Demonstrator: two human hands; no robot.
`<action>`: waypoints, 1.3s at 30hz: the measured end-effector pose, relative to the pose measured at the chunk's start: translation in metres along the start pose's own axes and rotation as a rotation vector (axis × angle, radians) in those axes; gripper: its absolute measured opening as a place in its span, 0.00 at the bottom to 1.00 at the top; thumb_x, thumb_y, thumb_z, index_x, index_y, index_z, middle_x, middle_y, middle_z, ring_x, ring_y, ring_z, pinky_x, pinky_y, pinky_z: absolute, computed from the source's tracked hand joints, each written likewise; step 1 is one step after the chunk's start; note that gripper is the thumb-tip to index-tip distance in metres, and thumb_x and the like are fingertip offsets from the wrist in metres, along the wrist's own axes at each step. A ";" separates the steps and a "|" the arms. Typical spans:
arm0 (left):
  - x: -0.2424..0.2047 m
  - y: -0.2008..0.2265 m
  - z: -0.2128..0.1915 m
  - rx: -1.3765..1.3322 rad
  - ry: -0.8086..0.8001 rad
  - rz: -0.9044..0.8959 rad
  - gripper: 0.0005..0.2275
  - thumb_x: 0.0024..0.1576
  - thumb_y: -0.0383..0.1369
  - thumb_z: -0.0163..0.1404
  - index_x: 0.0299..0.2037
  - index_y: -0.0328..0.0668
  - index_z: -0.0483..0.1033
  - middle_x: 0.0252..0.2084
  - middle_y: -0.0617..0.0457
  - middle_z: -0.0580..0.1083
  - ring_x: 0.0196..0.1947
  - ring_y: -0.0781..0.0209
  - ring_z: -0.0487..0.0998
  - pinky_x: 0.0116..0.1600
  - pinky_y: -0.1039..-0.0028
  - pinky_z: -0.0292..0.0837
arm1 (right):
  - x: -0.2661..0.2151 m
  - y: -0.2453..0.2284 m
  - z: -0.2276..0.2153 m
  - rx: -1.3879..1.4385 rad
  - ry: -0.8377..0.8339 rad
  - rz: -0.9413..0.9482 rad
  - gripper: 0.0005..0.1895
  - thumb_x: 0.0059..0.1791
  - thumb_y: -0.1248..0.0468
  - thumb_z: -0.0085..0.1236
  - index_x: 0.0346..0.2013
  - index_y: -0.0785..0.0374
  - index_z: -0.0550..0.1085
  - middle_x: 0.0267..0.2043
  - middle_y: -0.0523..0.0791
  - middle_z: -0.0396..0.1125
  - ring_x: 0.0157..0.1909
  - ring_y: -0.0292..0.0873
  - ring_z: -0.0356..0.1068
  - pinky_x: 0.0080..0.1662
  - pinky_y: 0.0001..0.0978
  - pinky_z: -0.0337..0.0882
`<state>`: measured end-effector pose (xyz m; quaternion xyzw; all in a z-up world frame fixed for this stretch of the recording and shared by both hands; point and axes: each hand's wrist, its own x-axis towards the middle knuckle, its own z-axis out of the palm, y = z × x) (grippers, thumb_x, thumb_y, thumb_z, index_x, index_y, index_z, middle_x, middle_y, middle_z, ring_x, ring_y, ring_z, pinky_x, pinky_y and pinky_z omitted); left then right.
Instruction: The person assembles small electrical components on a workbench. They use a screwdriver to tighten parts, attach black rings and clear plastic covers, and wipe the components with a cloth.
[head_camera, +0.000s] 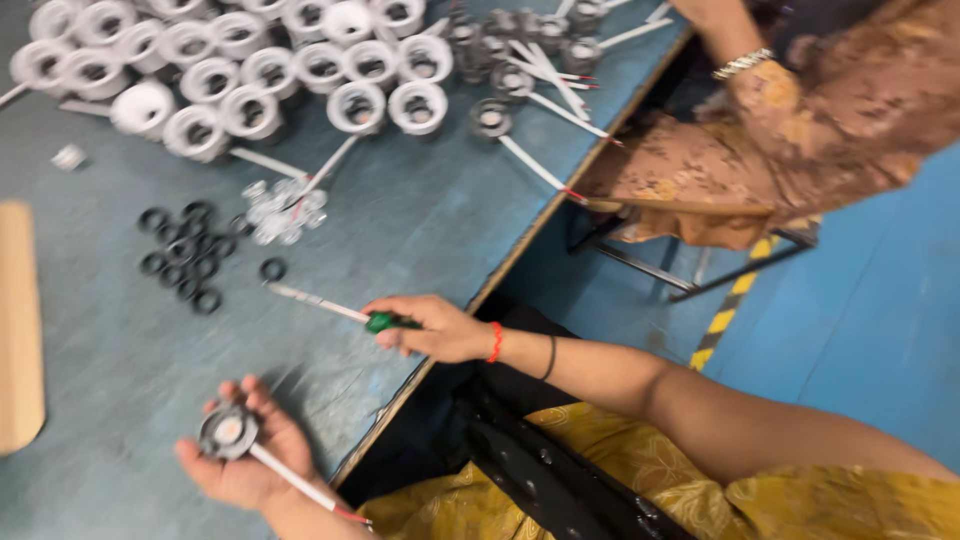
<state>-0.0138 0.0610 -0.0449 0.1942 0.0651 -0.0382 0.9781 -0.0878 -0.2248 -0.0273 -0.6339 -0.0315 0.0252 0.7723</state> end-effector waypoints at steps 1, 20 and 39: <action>0.003 -0.001 0.000 -0.009 0.036 -0.002 0.19 0.64 0.44 0.49 0.48 0.29 0.74 0.50 0.35 0.76 0.54 0.37 0.79 0.54 0.62 0.81 | -0.001 0.001 0.001 0.018 0.010 -0.001 0.25 0.55 0.60 0.58 0.66 0.63 0.69 0.45 0.40 0.69 0.35 0.30 0.69 0.38 0.24 0.72; 0.013 -0.001 0.090 0.191 -0.045 0.046 0.15 0.67 0.42 0.47 0.47 0.35 0.73 0.47 0.41 0.76 0.45 0.45 0.80 0.51 0.59 0.80 | -0.009 -0.027 0.050 -0.488 -0.078 -0.375 0.17 0.57 0.62 0.54 0.59 0.64 0.73 0.48 0.48 0.74 0.47 0.42 0.74 0.50 0.34 0.72; -0.005 0.009 0.169 0.537 -0.163 0.336 0.15 0.71 0.43 0.42 0.40 0.38 0.71 0.41 0.45 0.75 0.37 0.57 0.78 0.39 0.70 0.72 | 0.025 -0.033 0.085 -0.518 0.052 -0.574 0.22 0.56 0.72 0.55 0.65 0.59 0.71 0.42 0.46 0.68 0.41 0.41 0.69 0.45 0.31 0.71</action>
